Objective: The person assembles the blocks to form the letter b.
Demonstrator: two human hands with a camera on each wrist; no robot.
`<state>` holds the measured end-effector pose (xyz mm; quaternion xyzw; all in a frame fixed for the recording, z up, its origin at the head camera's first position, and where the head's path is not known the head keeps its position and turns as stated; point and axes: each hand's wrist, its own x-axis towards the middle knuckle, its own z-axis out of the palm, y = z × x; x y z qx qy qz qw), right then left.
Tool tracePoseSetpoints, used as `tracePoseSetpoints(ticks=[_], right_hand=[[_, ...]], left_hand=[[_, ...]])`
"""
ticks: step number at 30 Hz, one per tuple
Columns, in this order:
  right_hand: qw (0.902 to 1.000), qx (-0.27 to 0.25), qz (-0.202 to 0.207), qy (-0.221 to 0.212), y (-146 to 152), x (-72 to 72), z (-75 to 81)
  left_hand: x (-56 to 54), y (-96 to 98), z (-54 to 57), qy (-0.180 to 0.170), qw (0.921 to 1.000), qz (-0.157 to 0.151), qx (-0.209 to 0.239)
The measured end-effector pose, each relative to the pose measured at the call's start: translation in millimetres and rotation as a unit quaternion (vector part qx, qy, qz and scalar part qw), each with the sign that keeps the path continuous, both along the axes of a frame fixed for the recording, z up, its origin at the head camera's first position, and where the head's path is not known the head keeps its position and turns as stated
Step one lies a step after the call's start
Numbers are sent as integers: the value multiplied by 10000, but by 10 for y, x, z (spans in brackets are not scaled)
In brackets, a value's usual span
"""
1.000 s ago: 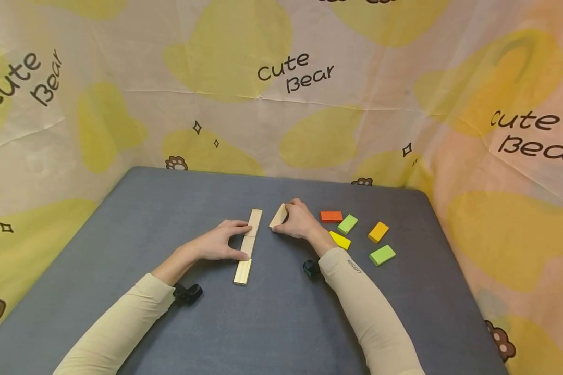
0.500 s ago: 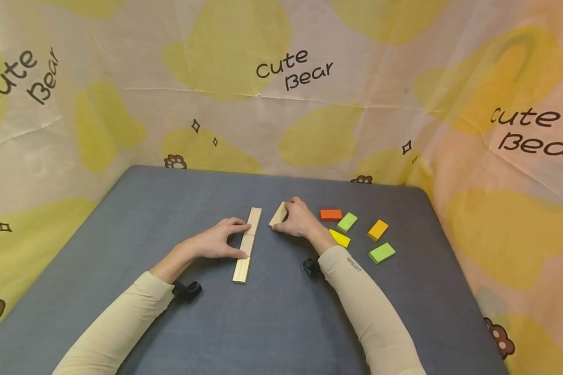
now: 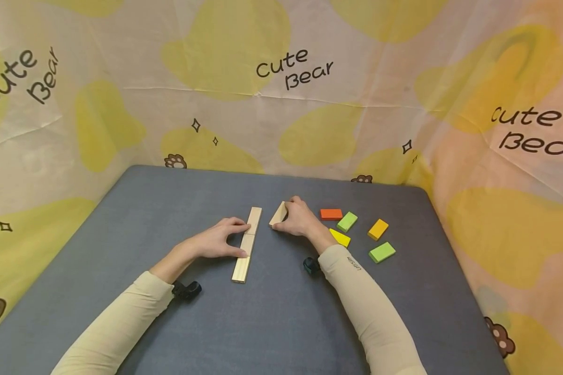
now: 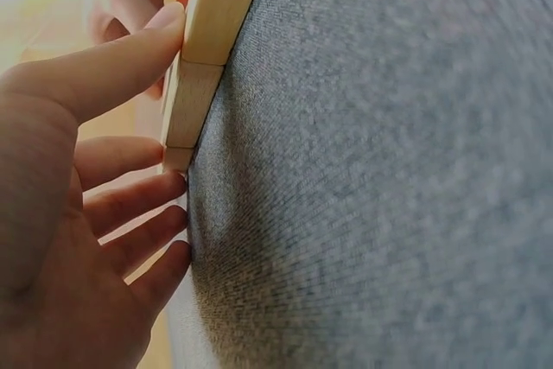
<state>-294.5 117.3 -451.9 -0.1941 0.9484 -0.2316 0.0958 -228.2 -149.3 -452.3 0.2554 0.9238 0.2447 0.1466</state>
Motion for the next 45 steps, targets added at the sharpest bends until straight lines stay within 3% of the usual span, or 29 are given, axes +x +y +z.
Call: tracePoseSetpoints(ticks=[19,27,45], right_hand=[[10000,-8,-9,-41,0,4,32],[9997,-17,106,216,13,-14,-19],[9991,56,399,108,44,-63,-10]], left_hand=[[51,52,19,122,9999,72,-79],[73,67,0,222,9997,42,-29],[91,68,10,192,9997,98,-118]])
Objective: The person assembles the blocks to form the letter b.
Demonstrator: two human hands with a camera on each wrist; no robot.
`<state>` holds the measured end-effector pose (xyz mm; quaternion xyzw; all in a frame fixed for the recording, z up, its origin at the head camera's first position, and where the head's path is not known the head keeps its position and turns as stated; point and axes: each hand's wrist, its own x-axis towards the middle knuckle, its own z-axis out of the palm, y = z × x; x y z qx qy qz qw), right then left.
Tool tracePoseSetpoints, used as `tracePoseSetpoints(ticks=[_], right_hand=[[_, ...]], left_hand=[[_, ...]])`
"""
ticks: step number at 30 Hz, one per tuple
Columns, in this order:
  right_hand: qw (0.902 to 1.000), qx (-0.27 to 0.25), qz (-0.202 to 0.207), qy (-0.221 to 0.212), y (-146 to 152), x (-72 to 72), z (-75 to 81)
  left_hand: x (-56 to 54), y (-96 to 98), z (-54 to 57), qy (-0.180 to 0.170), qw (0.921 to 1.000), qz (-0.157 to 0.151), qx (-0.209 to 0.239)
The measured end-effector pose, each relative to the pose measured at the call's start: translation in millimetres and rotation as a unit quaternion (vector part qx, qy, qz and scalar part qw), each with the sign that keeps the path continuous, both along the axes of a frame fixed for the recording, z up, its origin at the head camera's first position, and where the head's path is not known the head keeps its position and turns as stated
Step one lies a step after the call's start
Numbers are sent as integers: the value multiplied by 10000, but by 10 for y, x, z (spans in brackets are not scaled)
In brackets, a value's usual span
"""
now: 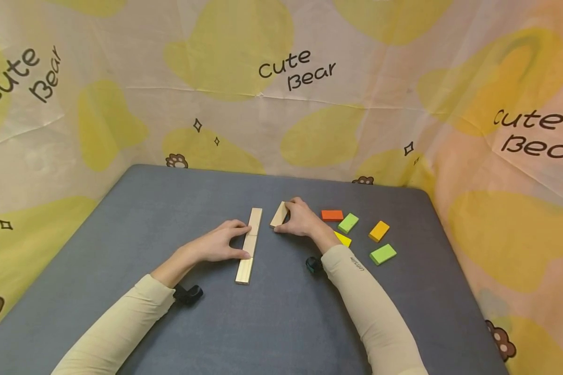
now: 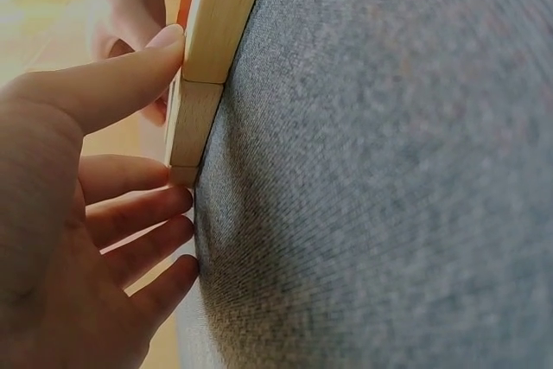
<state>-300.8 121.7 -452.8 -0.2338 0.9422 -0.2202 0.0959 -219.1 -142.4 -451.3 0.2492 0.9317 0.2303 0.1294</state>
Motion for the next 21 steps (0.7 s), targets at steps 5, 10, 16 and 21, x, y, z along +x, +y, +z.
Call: tracePoseSetpoints(ticks=[5,10,16,21], right_hand=[[10000,45,-11,4,-6,0,15],[10000,-13,-27,22,-8,2,15],[9999,-133,-75,73,-4,13,2],[9997,-222,-84,93,0,17,-14]], left_hand=[[4,-14,30,-55,10000,-6,39],[2,-22,37,-78,9999,-9,70],[-2,-14,19,-10,9999,57,92],[-3,3,8,139,9999,17,28]])
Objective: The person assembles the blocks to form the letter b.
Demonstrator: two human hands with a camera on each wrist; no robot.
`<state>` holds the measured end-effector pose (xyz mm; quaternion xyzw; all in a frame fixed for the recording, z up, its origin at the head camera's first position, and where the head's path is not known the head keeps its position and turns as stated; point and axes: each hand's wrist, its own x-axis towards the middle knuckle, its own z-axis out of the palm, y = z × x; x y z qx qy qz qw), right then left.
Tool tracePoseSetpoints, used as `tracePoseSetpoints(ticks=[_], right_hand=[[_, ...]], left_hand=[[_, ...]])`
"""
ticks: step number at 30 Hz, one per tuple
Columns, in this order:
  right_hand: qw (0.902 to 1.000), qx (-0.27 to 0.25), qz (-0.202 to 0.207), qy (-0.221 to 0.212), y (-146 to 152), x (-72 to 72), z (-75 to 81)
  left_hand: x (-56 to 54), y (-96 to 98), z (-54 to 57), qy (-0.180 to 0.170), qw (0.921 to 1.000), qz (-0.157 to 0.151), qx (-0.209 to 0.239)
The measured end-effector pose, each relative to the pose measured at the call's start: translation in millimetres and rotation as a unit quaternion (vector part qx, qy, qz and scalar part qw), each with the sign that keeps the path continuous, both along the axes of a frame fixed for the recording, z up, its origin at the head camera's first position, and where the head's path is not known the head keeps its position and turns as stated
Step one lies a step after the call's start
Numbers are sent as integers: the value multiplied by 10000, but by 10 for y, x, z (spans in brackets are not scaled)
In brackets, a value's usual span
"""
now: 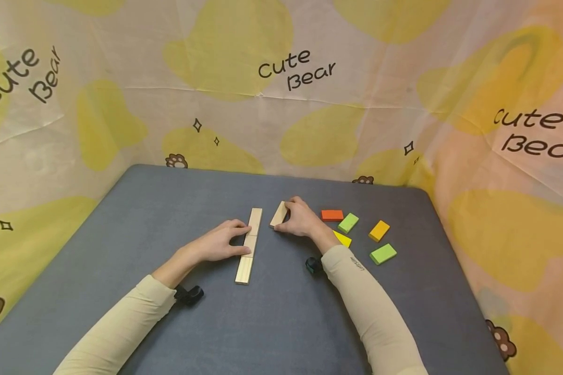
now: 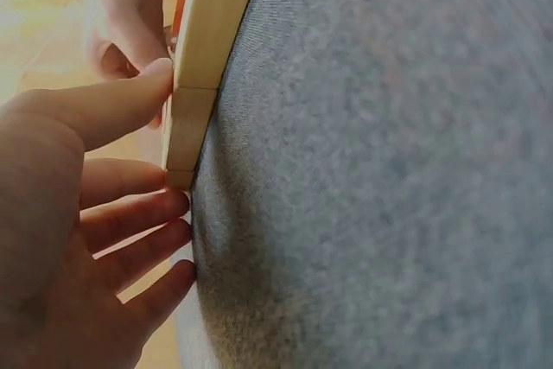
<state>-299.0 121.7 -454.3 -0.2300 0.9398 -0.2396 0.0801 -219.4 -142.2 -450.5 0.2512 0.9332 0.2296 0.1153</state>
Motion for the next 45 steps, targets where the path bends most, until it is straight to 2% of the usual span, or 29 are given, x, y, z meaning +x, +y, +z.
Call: tracePoseSetpoints(ticks=[6,15,25,31,40,45], right_hand=[[9999,-130,35,81,-14,-50,21],[9996,-276,69,88,-86,-178,140],[9982,-568,143,92,-162,-274,217],[9969,-741,198,147,-240,-375,257],[9975,-670,171,134,-373,-518,213],[9975,-696,145,-4,-420,-579,111]], left_hand=[[1,3,4,2,10000,-4,-67],[-8,-8,36,41,9998,47,-194],[-22,25,22,12,9997,74,-224],[-26,24,30,91,9997,0,-236],[-21,38,65,94,9996,6,-270],[-22,45,26,92,9996,32,-264]])
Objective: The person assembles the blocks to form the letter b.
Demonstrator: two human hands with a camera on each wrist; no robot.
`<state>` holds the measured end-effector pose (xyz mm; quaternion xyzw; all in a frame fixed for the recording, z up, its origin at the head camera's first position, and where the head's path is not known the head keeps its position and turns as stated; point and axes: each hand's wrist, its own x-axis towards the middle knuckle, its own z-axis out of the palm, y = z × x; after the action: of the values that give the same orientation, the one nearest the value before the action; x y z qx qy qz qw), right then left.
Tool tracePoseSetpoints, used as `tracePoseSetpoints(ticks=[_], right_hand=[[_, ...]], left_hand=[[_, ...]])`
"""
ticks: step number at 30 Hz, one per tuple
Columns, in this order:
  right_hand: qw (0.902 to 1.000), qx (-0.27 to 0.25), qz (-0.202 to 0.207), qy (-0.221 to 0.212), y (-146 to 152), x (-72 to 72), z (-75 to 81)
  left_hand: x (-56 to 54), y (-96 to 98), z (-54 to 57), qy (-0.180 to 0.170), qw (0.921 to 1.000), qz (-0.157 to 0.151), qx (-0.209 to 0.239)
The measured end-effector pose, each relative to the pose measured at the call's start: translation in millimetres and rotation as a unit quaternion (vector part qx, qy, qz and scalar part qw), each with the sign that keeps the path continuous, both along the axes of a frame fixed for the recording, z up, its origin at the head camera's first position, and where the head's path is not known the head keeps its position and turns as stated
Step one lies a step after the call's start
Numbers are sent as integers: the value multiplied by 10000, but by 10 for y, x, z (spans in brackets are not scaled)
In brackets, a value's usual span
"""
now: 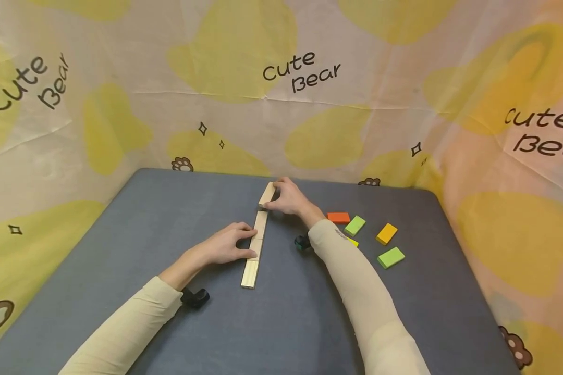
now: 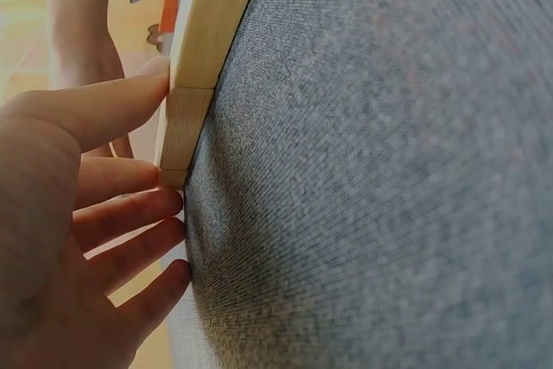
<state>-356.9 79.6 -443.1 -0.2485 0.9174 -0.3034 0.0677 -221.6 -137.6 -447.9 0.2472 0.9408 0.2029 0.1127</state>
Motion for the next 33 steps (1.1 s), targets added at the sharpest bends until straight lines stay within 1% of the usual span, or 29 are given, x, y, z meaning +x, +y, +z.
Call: tracePoseSetpoints(ticks=[5,11,21,27,33], right_hand=[[10000,-7,10,-90,-30,-31,-84],[9998,64,83,-180,-32,-39,-132],[9989,287,170,-333,-46,-54,-120],[9986,234,174,-431,-44,-46,-119],[9984,183,202,-493,-60,-29,-127]], left_hand=[[-7,5,-34,-46,10000,18,-12],[-5,12,-41,-57,10000,-7,-8],[8,3,-16,-47,10000,-15,26],[-1,2,0,-98,9999,-2,-27],[1,-3,-2,-68,10000,-25,10]])
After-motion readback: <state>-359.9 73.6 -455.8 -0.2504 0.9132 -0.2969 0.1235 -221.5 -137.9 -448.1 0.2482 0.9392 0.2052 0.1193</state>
